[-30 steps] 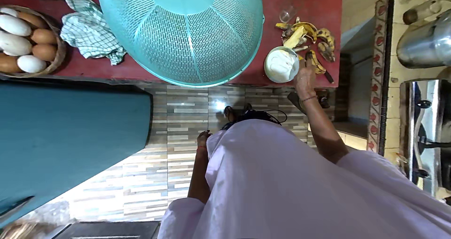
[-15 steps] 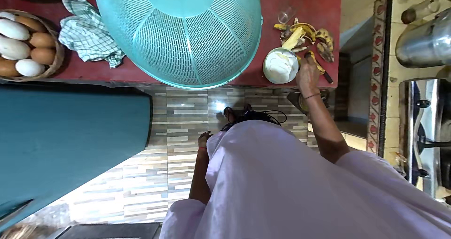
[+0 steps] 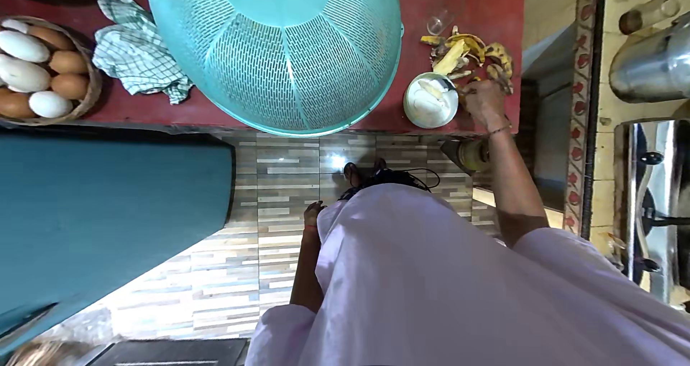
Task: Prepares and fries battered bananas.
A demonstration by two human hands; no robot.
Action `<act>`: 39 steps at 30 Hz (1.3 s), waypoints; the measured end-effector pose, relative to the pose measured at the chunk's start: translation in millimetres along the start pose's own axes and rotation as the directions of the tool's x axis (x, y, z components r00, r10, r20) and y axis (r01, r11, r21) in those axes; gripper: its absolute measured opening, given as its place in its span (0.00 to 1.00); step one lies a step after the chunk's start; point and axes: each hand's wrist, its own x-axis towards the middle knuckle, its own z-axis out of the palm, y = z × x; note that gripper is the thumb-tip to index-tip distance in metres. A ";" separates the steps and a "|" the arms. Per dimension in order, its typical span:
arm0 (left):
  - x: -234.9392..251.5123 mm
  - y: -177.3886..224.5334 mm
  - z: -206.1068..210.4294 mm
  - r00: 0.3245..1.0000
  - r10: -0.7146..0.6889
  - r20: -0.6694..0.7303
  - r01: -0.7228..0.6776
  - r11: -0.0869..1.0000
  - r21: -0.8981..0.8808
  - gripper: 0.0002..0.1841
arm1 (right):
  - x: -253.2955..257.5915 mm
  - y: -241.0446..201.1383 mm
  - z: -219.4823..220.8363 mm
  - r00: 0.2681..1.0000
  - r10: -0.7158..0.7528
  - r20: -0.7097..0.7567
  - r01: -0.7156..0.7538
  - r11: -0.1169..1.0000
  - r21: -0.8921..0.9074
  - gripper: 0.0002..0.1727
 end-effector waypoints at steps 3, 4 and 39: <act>1.8 -1.3 0.0 1.000 0.006 -0.004 -0.006 1.000 -0.007 0.18 | -1.9 5.0 0.1 1.000 -0.010 -0.020 0.010 1.000 0.015 0.15; 1.0 -0.7 -0.3 1.000 0.007 -0.001 -0.007 1.000 0.000 0.18 | -1.6 5.8 1.2 1.000 -0.004 -0.026 0.005 1.000 0.017 0.15; -2.0 -2.5 -7.5 0.999 0.032 0.011 -0.033 0.998 0.052 0.19 | 11.3 -7.6 -8.2 0.983 -0.067 0.174 0.064 0.998 0.023 0.13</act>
